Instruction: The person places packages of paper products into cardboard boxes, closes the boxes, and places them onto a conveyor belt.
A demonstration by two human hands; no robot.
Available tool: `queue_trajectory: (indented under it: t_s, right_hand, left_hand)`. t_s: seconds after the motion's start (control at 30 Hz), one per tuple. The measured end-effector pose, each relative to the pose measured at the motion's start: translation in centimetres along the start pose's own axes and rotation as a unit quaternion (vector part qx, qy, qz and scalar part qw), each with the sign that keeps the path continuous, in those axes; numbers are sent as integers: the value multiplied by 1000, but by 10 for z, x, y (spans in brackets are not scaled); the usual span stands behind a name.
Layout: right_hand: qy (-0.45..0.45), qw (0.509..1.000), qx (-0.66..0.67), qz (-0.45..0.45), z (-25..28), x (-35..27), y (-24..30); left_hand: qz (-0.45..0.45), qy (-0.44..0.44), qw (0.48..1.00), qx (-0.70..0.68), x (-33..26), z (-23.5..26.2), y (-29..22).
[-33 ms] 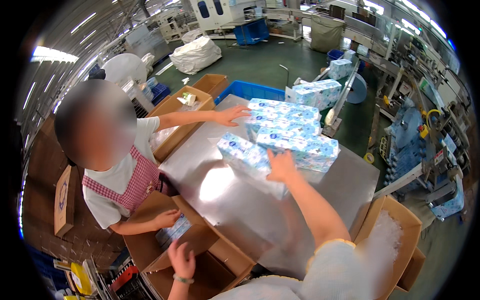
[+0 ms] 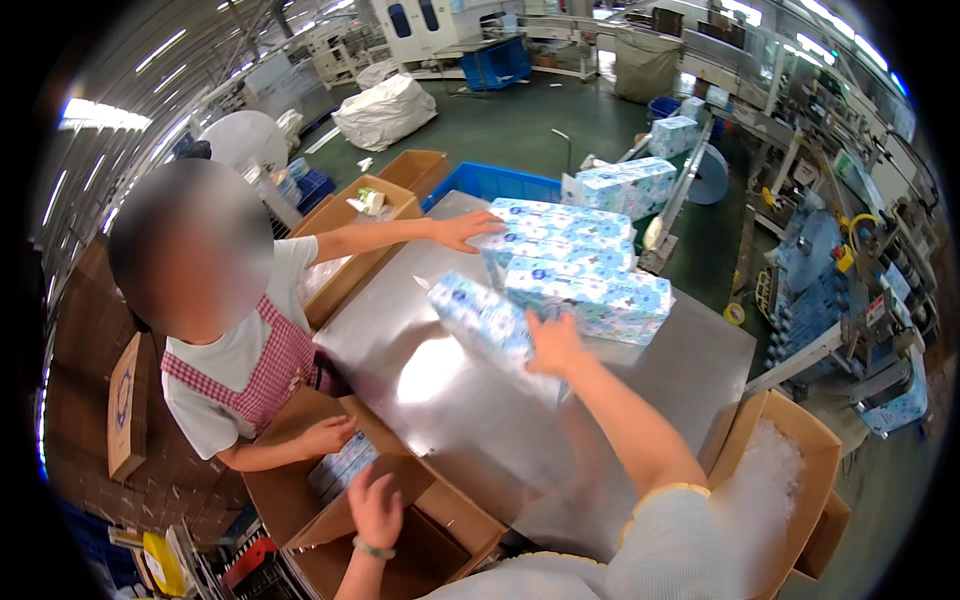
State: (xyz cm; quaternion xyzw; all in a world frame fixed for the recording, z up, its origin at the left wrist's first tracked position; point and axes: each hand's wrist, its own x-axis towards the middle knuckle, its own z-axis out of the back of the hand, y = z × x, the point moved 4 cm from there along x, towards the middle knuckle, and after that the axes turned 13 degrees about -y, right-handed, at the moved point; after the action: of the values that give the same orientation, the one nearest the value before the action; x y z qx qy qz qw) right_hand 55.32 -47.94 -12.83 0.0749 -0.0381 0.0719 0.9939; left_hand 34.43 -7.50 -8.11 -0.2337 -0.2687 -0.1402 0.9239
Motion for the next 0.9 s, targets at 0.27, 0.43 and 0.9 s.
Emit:
queue_trajectory:
  t_s: [0.27, 0.43, 0.9]
  right_hand:
    - [14, 997, 77, 8, 75, -65, -67]
    - [-97, 987, -101, -80, 71, -43, -183]
    - [-56, 996, 43, -54, 56, -200, 46]
  left_hand:
    - [-176, 276, 945, -19, 108, -154, -148]
    - [-271, 357, 893, -37, 99, -165, -176]
    - [76, 83, 980, -161, 22, 151, -38]
